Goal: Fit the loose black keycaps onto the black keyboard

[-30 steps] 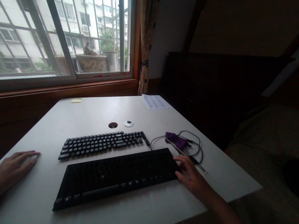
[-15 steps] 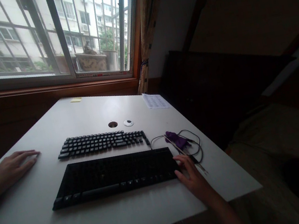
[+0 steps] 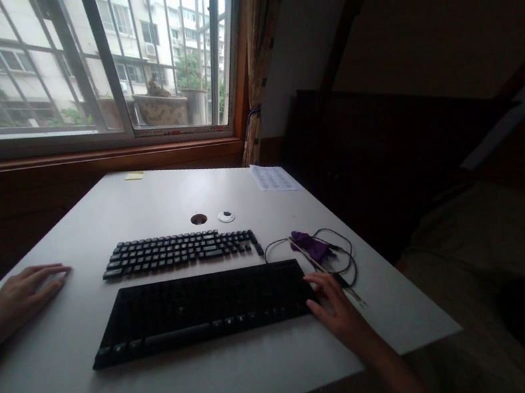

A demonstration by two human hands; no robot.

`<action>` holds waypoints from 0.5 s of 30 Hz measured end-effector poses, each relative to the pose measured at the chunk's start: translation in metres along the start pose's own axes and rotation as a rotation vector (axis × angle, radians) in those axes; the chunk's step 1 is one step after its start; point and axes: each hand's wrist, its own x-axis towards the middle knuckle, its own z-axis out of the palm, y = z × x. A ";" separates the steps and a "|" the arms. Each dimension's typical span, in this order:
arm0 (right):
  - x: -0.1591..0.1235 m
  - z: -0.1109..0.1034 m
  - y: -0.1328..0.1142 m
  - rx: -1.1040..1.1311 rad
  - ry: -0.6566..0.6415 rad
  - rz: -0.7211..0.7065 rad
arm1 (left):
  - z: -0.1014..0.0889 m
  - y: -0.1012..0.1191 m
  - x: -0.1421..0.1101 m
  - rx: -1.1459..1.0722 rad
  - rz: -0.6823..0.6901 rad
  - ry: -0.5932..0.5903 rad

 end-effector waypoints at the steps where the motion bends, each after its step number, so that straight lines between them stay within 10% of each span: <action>1: 0.000 0.000 0.000 0.000 -0.004 -0.004 | 0.001 -0.001 0.000 0.003 0.003 0.004; 15: 0.078 -0.007 -0.018 -0.199 0.033 -0.203 | 0.004 -0.004 -0.003 -0.013 0.012 0.011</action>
